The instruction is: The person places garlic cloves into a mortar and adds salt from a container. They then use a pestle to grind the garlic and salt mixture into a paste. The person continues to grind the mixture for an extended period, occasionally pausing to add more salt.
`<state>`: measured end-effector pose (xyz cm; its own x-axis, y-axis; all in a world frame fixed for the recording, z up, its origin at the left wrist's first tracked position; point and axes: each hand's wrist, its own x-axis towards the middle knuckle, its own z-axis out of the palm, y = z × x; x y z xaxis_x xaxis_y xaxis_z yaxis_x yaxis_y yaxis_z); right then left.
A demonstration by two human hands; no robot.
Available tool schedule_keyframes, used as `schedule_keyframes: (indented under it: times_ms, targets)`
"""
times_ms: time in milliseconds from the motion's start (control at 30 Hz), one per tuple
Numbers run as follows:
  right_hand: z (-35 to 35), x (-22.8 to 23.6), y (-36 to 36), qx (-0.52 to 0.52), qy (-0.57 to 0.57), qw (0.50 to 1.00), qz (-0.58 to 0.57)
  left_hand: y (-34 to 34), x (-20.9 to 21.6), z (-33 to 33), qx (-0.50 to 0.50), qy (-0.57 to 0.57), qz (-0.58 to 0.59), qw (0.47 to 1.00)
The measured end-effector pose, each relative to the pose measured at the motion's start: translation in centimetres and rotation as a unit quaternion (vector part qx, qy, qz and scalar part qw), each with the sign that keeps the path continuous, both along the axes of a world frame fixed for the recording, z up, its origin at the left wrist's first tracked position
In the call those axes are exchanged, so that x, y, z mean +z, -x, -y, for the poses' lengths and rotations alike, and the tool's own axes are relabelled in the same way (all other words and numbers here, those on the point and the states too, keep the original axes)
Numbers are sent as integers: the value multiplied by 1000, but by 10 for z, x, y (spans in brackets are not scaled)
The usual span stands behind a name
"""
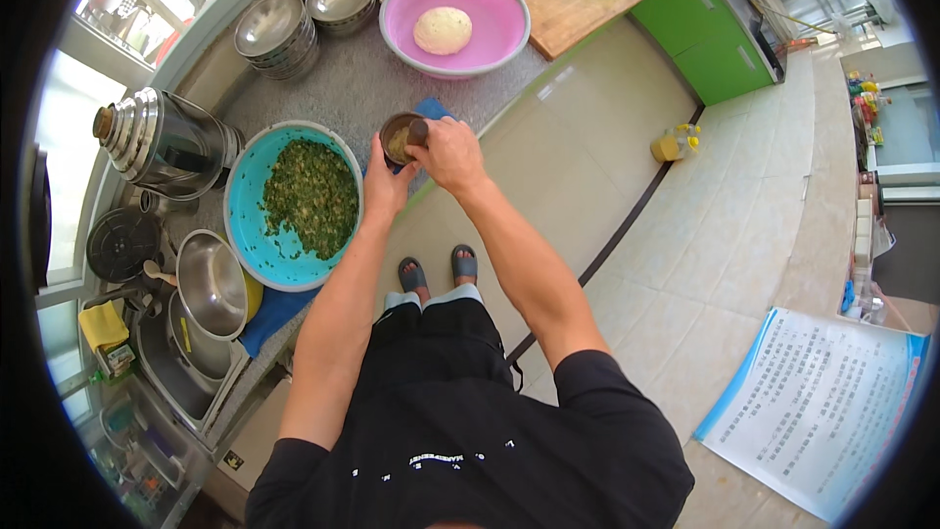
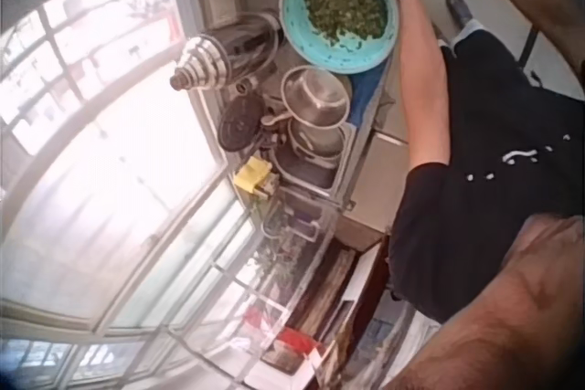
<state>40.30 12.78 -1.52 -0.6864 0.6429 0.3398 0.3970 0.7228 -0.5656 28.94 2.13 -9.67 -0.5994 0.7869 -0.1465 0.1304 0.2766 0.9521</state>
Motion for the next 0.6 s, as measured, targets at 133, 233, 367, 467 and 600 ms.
schedule_keyframes:
  times_ms: [133,233,367,467,600]
  targets:
    - [4,23,7,-30,21,995,-93,1,-2,10,0,0,-38,999]
    - [13,26,4,-33,31,998,53,1,-12,12,20,6,-22,1000]
    - [2,-15,-2,-46,46,998,-15,0,-3,6,-10,2,-40,999]
    - [14,8,4,-45,210,971,-102,0,-3,7,-2,25,-37,999]
    - [13,14,4,-40,158,981,-109,0,-2,8,3,7,-42,999]
